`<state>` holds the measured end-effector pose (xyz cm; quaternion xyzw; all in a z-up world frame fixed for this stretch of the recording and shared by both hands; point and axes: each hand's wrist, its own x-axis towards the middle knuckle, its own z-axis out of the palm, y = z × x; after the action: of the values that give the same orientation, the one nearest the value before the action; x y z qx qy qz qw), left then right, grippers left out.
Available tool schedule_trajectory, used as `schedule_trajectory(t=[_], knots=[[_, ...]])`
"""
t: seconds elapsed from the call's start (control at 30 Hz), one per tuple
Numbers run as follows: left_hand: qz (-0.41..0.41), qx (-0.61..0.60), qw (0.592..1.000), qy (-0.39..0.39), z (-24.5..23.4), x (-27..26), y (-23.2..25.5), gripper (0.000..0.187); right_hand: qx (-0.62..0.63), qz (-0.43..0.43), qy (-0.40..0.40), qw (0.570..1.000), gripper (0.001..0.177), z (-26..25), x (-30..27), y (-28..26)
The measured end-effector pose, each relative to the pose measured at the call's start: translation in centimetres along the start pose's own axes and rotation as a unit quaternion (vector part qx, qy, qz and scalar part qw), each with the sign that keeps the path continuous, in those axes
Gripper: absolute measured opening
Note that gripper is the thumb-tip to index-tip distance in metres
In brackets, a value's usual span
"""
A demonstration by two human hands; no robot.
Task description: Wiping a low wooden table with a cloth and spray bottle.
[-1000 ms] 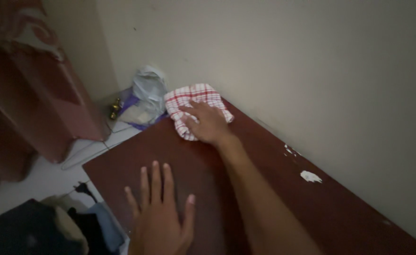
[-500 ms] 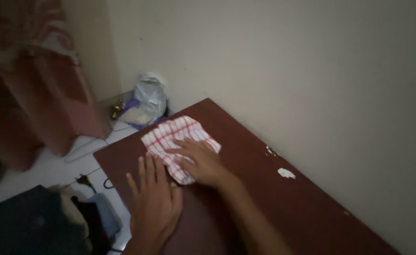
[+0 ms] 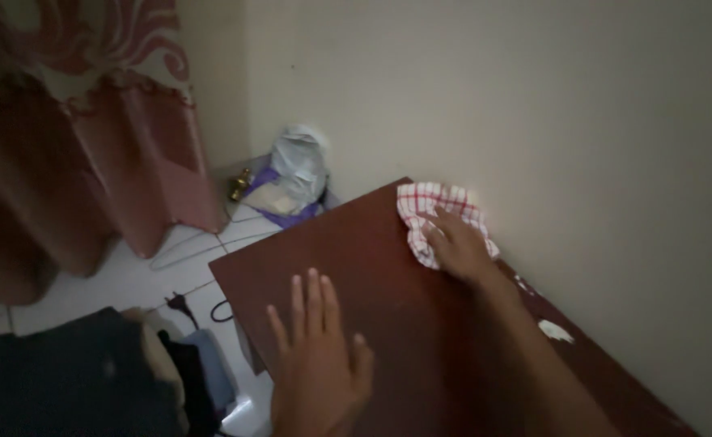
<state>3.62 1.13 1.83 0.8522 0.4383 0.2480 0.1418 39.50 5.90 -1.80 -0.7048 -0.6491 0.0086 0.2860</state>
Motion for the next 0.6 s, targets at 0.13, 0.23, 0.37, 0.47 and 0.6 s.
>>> schedule_trajectory(t=[0.13, 0.23, 0.37, 0.47, 0.6], knots=[[0.015, -0.003, 1.000, 0.015, 1.3, 0.3, -0.7, 0.088, 0.012, -0.019, 0.019, 1.000, 0.042, 4.2, 4.2, -2.3], [0.024, -0.037, 0.996, 0.084, 1.7, -0.3, -1.0, 0.087, 0.037, -0.071, 0.009, 0.997, 0.040, 6.9, 5.2, -8.6], [0.027, -0.073, 0.991, 0.112, 0.4, -0.9, -0.2, 0.086, 0.054, -0.095, -0.030, 0.994, 0.040, 5.8, 2.9, -13.5], [0.026, -0.084, 0.985, 0.147, 0.0, -1.2, -0.2, 0.083, 0.076, -0.127, -0.061, 0.987, 0.038, 5.1, -0.6, -14.8], [0.014, -0.090, 0.989, 0.120, -0.3, -1.2, -0.3, 0.084, 0.098, -0.154, -0.071, 0.981, 0.036, 2.5, -6.4, -16.6]])
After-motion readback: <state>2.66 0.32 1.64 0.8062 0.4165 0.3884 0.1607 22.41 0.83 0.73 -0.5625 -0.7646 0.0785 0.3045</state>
